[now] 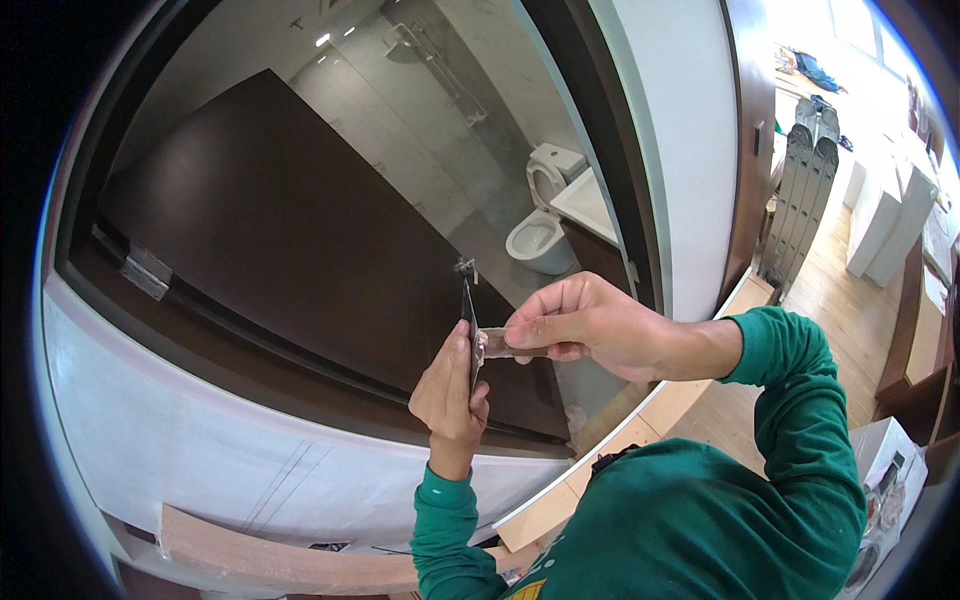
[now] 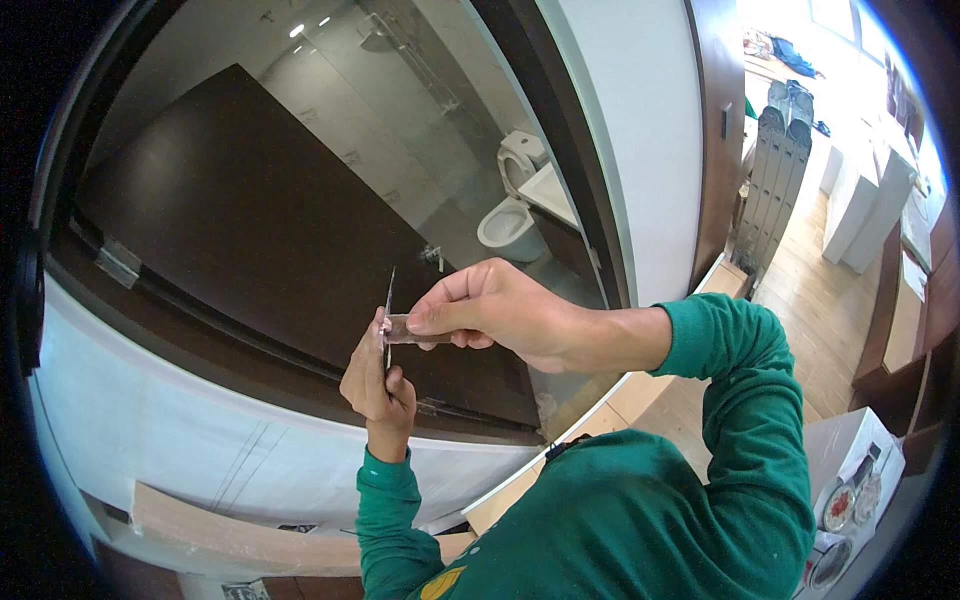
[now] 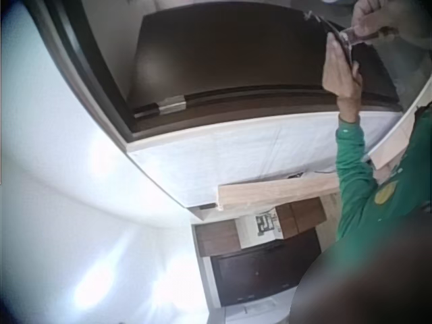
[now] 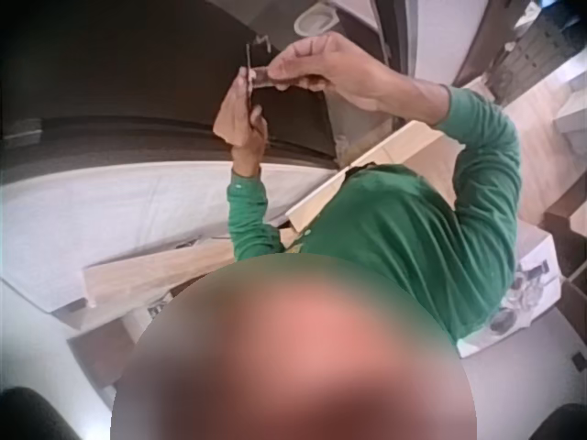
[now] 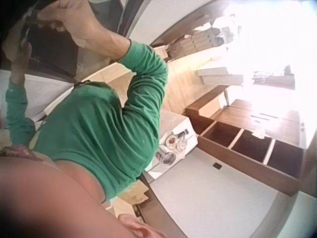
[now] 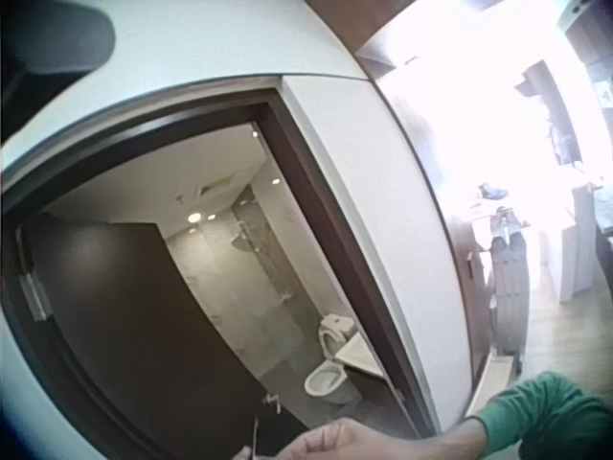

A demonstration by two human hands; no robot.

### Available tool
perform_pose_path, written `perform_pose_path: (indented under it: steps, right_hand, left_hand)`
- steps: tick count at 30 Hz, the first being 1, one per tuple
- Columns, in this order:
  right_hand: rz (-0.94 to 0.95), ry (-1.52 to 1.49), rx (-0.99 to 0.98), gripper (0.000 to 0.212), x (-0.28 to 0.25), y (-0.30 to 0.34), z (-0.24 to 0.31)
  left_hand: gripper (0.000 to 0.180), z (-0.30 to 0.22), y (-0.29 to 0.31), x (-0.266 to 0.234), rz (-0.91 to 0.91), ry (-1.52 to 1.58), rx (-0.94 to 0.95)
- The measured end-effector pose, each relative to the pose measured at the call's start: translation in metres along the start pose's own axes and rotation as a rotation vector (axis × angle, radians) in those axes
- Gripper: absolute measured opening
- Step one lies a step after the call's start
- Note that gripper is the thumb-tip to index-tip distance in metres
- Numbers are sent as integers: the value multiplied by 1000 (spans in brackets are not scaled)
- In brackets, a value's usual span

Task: The person applies a bead of sealant along the top edge of a bathroom door frame using a caulking gun and a small scraper. They repeatedly scrape and smooth the bead to even it out.

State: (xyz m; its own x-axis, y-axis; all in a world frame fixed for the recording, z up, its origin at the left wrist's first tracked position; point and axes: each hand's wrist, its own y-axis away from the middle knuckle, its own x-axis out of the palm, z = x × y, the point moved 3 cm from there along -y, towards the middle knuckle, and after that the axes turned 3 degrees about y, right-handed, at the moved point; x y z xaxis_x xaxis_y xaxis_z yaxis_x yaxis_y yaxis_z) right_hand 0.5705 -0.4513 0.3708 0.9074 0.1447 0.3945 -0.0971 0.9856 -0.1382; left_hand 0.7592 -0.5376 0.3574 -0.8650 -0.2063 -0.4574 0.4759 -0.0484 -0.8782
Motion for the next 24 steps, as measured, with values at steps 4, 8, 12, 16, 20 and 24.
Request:
perform_pose_path:
  steps: [4,8,12,16,20,24]
  right_hand:
    - [2,-9,1,14,-5,-3,2]
    - [-4,-31,-3,13,-10,-7,2]
    - [-6,-85,-36,13,-20,-23,10]
    - [-181,9,-262,18,-49,-68,62]
    - [-391,180,-764,17,-89,-113,174]
    - [-593,365,-1150,21,-107,-138,286]
  left_hand:
    - [44,6,-4,-2,55,-14,31]
    - [41,14,-8,-3,96,-62,34]
    - [39,41,-7,-15,70,-104,1]
    - [59,101,-3,-76,-283,-115,-305]
    - [63,161,-20,-183,-1031,-355,-383]
    - [76,191,-60,-288,-1290,-472,-312]
